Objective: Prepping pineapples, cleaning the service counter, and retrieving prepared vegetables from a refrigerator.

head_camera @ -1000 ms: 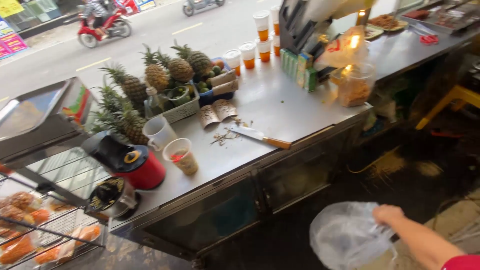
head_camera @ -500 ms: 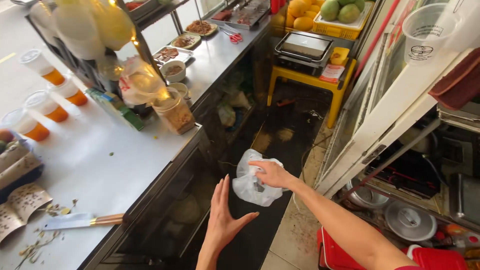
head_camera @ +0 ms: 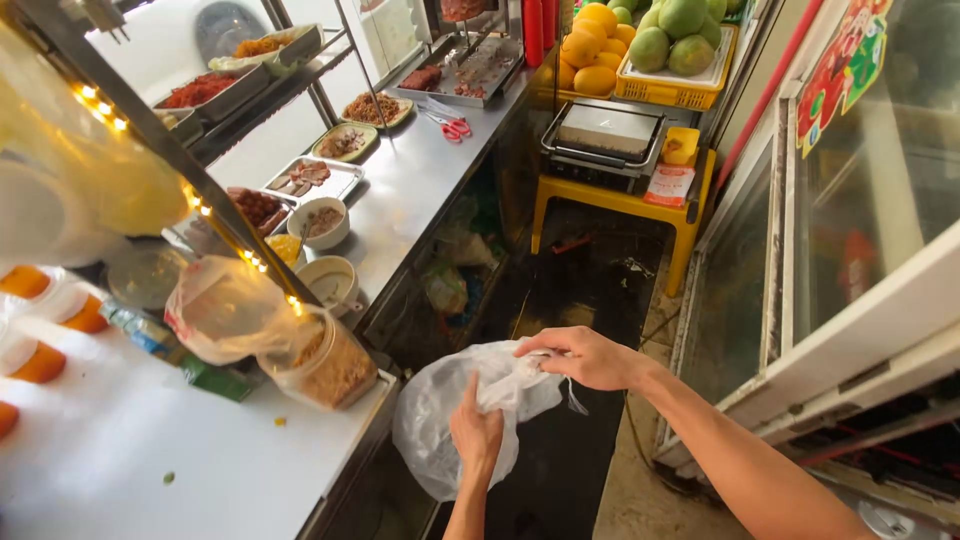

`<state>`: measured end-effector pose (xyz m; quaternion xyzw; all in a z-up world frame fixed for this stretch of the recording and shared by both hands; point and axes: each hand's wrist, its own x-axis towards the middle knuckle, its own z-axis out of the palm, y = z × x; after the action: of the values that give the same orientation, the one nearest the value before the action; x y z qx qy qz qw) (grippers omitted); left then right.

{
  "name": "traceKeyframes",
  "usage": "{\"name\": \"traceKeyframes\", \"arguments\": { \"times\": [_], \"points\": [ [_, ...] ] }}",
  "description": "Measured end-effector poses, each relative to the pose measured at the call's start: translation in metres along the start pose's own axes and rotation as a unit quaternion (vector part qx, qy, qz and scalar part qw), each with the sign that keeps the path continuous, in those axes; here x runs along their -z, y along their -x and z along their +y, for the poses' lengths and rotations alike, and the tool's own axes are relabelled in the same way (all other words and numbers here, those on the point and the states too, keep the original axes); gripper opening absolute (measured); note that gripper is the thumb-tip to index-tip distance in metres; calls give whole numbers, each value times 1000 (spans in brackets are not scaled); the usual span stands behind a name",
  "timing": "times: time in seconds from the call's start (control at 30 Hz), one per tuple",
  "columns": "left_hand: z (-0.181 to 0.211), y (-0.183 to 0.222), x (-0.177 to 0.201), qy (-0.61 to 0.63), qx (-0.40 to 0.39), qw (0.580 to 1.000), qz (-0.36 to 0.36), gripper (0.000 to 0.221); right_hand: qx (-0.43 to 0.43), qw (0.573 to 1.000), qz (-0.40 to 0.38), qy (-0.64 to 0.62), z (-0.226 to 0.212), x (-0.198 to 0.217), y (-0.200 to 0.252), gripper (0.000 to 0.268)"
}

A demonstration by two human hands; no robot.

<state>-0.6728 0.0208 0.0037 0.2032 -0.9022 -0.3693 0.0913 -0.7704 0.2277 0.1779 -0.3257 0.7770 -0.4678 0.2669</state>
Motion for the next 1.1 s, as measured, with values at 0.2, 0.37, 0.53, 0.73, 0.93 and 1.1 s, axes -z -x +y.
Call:
{"name": "traceKeyframes", "arguments": {
  "times": [0.2,0.37,0.53,0.73,0.93,1.1],
  "points": [
    [34,-134,-42,63,-81,984,143,46,-54,982,94,155,68,83,-55,77],
    [97,-202,-77,20,-278,958,70,38,-200,969,122,83,148,108,-129,148],
    [129,-288,-136,110,-174,957,-204,39,-59,981,100,158,303,109,-223,118],
    [145,-386,-148,24,-187,980,-59,60,-327,925,192,9,476,141,-320,76],
    [70,-394,-124,12,123,989,-80,47,-371,870,206,-251,505,181,-387,54],
    [13,-340,-124,-12,368,921,-129,49,-341,844,150,-385,511,130,-476,51]
  ]
}}
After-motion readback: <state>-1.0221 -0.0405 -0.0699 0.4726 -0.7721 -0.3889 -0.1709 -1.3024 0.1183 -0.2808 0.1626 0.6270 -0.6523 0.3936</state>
